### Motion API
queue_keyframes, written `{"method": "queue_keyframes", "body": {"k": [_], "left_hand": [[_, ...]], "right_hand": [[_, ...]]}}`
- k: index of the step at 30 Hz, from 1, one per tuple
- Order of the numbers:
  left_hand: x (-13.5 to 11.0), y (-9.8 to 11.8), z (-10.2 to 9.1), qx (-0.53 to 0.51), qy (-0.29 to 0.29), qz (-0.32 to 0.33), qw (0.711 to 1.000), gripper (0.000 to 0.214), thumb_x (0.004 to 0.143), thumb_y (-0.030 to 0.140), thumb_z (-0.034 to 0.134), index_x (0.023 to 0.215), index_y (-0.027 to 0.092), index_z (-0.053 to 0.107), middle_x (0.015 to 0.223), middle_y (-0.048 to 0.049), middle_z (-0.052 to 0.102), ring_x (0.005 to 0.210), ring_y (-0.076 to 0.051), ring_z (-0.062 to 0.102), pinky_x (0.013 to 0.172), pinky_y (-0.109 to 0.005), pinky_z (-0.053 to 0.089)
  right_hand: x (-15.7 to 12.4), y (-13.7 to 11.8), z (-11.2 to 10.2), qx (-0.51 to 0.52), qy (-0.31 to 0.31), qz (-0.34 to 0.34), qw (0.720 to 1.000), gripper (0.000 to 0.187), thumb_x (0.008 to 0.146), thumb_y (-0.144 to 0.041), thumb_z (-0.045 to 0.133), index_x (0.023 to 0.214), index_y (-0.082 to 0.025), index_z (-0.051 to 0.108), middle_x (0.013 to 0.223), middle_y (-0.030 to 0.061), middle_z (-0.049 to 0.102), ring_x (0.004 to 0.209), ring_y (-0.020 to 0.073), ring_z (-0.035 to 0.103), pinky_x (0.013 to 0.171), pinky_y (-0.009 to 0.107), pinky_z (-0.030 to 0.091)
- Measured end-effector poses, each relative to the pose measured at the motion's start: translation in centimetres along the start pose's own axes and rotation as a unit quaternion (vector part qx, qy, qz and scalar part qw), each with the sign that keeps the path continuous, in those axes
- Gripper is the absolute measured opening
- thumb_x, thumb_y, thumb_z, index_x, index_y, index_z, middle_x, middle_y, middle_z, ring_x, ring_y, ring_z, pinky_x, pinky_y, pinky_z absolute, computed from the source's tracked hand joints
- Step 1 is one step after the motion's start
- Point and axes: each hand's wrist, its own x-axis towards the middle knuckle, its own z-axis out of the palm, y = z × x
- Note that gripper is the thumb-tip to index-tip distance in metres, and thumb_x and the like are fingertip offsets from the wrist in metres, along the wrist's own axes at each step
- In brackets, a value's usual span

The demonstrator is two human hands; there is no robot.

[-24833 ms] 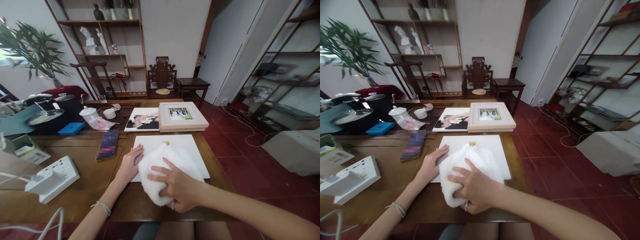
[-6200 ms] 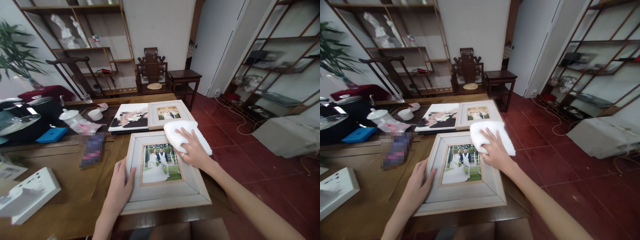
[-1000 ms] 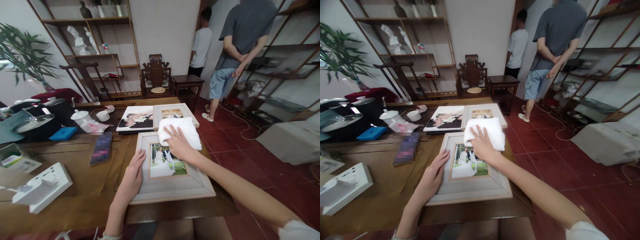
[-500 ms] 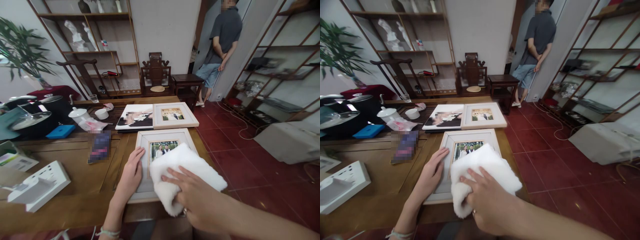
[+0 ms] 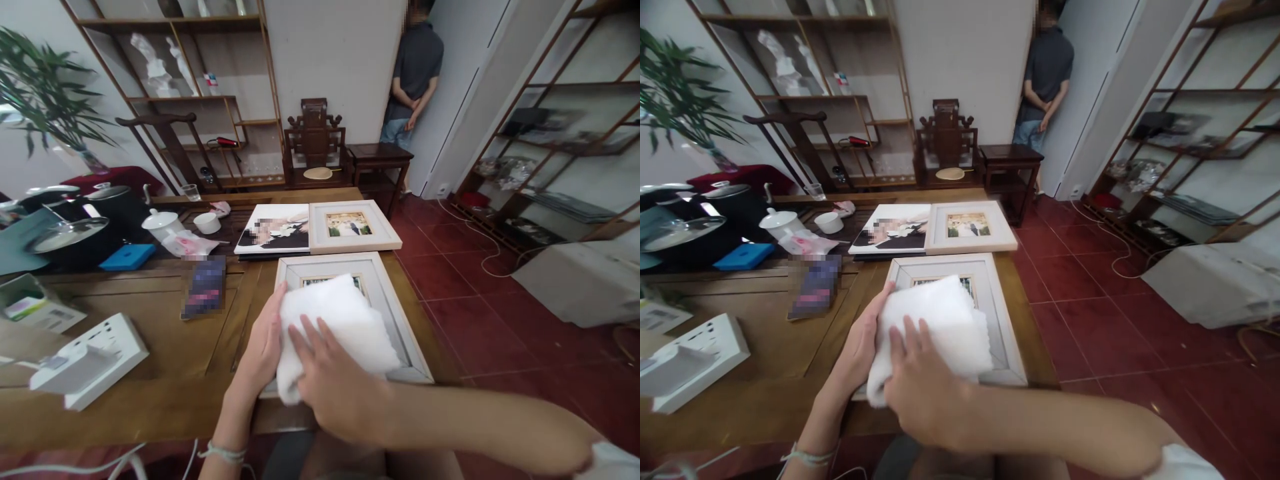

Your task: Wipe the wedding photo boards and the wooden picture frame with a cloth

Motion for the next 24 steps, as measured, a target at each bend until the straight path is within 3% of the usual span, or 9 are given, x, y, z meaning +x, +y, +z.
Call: {"method": "queue_keyframes", "body": {"k": [4, 7, 12, 14, 16, 18, 20, 22, 24], "left_hand": [[0.4, -0.5, 0.3, 0.073, -0.017, 0.010, 0.997, 0.047, 0.094, 0.034, 0.033, 0.134, 0.011, 0.043, 0.144, -0.0120, 0.041, 0.134, -0.020, 0.035, 0.112, -0.040, 0.027], [0.5, -0.8, 0.5, 0.105, -0.030, 0.039, 0.993, 0.042, 0.093, 0.029, 0.035, 0.127, 0.010, 0.051, 0.141, -0.0125, 0.045, 0.133, -0.021, 0.037, 0.111, -0.041, 0.029], [0.5, -1.0, 0.6, 0.126, -0.046, 0.042, 0.990, 0.041, 0.092, 0.027, 0.037, 0.128, 0.010, 0.051, 0.139, -0.0129, 0.047, 0.132, -0.021, 0.038, 0.110, -0.041, 0.031], [0.5, -1.0, 0.7, 0.137, -0.053, 0.044, 0.988, 0.042, 0.092, 0.028, 0.038, 0.127, 0.009, 0.052, 0.138, -0.0138, 0.048, 0.133, -0.023, 0.037, 0.110, -0.043, 0.032], [0.5, -1.0, 0.8, 0.146, -0.055, 0.043, 0.987, 0.042, 0.092, 0.028, 0.037, 0.127, 0.009, 0.052, 0.138, -0.0144, 0.048, 0.133, -0.024, 0.037, 0.109, -0.044, 0.033], [0.5, -1.0, 0.8, 0.147, -0.057, 0.045, 0.986, 0.043, 0.092, 0.028, 0.037, 0.126, 0.009, 0.053, 0.138, -0.0147, 0.048, 0.133, -0.024, 0.037, 0.108, -0.044, 0.034], [0.5, -0.9, 0.8, 0.146, -0.060, 0.048, 0.986, 0.042, 0.092, 0.028, 0.037, 0.127, 0.009, 0.052, 0.138, -0.0144, 0.048, 0.132, -0.023, 0.039, 0.108, -0.043, 0.035], [0.5, -0.9, 0.7, 0.143, -0.063, 0.053, 0.986, 0.041, 0.092, 0.027, 0.037, 0.126, 0.010, 0.053, 0.139, -0.0137, 0.048, 0.130, -0.023, 0.042, 0.108, -0.042, 0.035], [0.6, -0.8, 0.7, 0.142, -0.061, 0.057, 0.986, 0.040, 0.092, 0.026, 0.037, 0.124, 0.010, 0.055, 0.137, -0.0134, 0.049, 0.128, -0.023, 0.044, 0.108, -0.041, 0.036]], "right_hand": [[-3.2, -0.6, 0.1, 0.018, -0.008, -0.001, 1.000, 0.025, 0.083, -0.021, 0.051, 0.089, -0.009, 0.072, 0.143, 0.0234, 0.034, 0.133, 0.0439, 0.023, 0.107, 0.059, 0.020], [-5.5, 0.7, 0.0, 0.023, -0.052, 0.060, 0.997, 0.023, 0.080, -0.019, 0.054, 0.089, -0.011, 0.073, 0.145, 0.0202, 0.031, 0.134, 0.0411, 0.022, 0.107, 0.058, 0.020], [-10.4, 3.5, -1.5, 0.031, -0.091, 0.159, 0.983, 0.024, 0.066, -0.005, 0.052, 0.079, -0.013, 0.071, 0.145, 0.0158, 0.035, 0.135, 0.0380, 0.023, 0.108, 0.057, 0.021], [-12.0, 4.9, -2.7, 0.047, -0.079, 0.178, 0.980, 0.030, 0.065, -0.001, 0.046, 0.078, -0.015, 0.069, 0.139, 0.0128, 0.046, 0.132, 0.0327, 0.034, 0.105, 0.051, 0.031], [-12.6, 6.5, -3.8, 0.068, -0.038, 0.218, 0.973, 0.029, 0.070, -0.003, 0.042, 0.080, -0.017, 0.066, 0.120, 0.0118, 0.061, 0.116, 0.0273, 0.053, 0.092, 0.042, 0.046], [-11.9, 8.5, -4.3, 0.064, 0.038, 0.287, 0.955, 0.021, 0.079, -0.013, 0.043, 0.080, -0.017, 0.063, 0.094, 0.0110, 0.067, 0.088, 0.0249, 0.064, 0.072, 0.037, 0.053], [-9.9, 10.3, -4.2, 0.035, 0.121, 0.335, 0.934, 0.016, 0.083, -0.023, 0.047, 0.079, -0.016, 0.060, 0.081, 0.0103, 0.066, 0.073, 0.0244, 0.063, 0.062, 0.036, 0.052], [-7.0, 11.8, -3.5, 0.007, 0.174, 0.316, 0.933, 0.011, 0.082, -0.020, 0.051, 0.083, -0.014, 0.060, 0.089, 0.0140, 0.066, 0.081, 0.0268, 0.063, 0.068, 0.038, 0.051], [-3.5, 12.5, -2.6, -0.030, 0.197, 0.226, 0.953, 0.023, 0.076, -0.002, 0.047, 0.092, -0.010, 0.061, 0.120, 0.0206, 0.057, 0.111, 0.0302, 0.054, 0.088, 0.043, 0.046]]}}
